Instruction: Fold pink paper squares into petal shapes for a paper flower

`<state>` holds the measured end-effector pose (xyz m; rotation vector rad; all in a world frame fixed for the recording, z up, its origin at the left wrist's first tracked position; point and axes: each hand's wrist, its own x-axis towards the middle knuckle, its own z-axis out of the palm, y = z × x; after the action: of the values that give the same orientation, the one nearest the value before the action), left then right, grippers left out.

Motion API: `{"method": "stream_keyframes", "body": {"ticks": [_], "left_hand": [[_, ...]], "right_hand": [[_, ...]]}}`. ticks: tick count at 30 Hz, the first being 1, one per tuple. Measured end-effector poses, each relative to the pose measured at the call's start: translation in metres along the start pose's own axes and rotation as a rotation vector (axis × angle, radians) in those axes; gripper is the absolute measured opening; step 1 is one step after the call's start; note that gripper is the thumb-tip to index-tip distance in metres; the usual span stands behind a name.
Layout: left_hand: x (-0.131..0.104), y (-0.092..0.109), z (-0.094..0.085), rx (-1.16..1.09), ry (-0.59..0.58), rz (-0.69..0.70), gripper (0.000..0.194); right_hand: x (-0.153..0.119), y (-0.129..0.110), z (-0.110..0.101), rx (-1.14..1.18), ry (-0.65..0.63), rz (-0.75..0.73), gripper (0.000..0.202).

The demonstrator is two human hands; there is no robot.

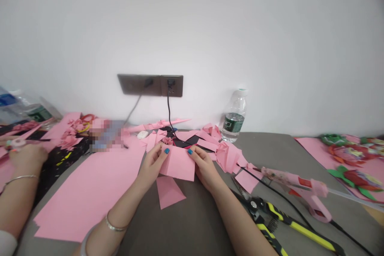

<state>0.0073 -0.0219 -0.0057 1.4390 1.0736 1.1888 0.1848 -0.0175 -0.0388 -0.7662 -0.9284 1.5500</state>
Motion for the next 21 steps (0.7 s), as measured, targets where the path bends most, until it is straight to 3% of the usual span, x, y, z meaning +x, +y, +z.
{"method": "stream_keyframes", "body": {"ticks": [5,12,21], "left_hand": [[-0.0022,-0.0015,0.0008,0.021,0.081,0.041,0.037],[-0.0028,-0.0039,0.0010,0.068,0.121,0.092,0.035],[0.0019,-0.0096,-0.0006,-0.069,-0.037,-0.064,0.040]], "right_hand": [[-0.0020,0.0015,0.0002,-0.102,-0.059,-0.029,0.038],[-0.0007,0.0040,0.0006,-0.100,-0.030,-0.047,0.039],[0.0012,0.0057,-0.0003,-0.012,0.049,-0.028,0.040]]}}
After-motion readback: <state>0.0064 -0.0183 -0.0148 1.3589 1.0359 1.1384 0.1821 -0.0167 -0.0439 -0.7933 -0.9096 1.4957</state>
